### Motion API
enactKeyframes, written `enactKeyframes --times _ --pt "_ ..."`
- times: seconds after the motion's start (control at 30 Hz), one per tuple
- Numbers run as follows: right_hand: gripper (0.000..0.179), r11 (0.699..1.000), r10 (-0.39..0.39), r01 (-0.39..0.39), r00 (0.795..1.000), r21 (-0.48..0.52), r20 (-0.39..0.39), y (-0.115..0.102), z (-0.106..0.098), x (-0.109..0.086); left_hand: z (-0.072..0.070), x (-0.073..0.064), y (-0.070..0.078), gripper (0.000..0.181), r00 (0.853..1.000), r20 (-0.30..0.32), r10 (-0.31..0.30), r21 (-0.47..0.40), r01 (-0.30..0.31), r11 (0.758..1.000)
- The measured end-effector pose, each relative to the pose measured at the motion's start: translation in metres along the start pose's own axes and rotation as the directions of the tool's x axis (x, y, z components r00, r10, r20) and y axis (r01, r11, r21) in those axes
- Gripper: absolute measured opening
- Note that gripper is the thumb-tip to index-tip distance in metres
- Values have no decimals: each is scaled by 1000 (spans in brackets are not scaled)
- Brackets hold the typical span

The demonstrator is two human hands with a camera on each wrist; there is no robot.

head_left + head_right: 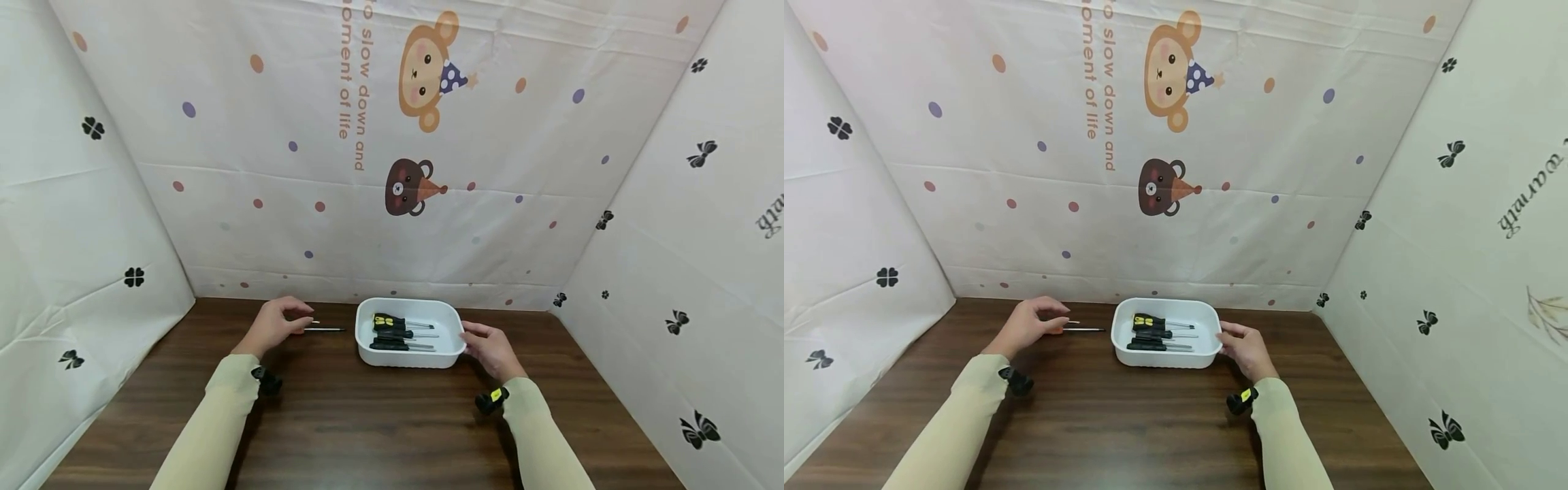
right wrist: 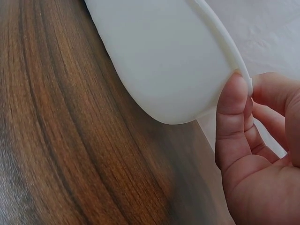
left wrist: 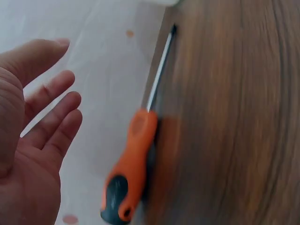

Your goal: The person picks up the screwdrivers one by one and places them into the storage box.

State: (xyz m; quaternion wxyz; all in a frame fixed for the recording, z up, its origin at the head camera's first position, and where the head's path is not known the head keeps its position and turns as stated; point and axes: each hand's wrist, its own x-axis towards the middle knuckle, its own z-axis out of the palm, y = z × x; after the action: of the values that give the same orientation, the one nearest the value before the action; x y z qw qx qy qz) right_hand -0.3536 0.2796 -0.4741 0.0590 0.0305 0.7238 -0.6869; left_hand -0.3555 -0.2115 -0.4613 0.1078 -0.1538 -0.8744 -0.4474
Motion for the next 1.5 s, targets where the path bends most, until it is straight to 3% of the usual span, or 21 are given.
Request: enactKeyframes --times 0.13,0.43,0.97,1.5 --pt "48 1000 1 -1 1000 6 -11 0 1 0 -13 -6 -15 30 1000 -19 15 61 -14 998" --pt "45 1000 5 -5 1000 5 -25 1 2 0 -32 -16 -40 34 998 2 -61 27 61 998" --pt "49 1000 -26 26 999 7 -20 4 2 1 -40 -22 -57 34 993 49 -109 74 105 992" --pt "52 1000 -16 16 1000 15 -23 3 1 1 -37 -16 -66 29 987 83 -136 150 122 981"
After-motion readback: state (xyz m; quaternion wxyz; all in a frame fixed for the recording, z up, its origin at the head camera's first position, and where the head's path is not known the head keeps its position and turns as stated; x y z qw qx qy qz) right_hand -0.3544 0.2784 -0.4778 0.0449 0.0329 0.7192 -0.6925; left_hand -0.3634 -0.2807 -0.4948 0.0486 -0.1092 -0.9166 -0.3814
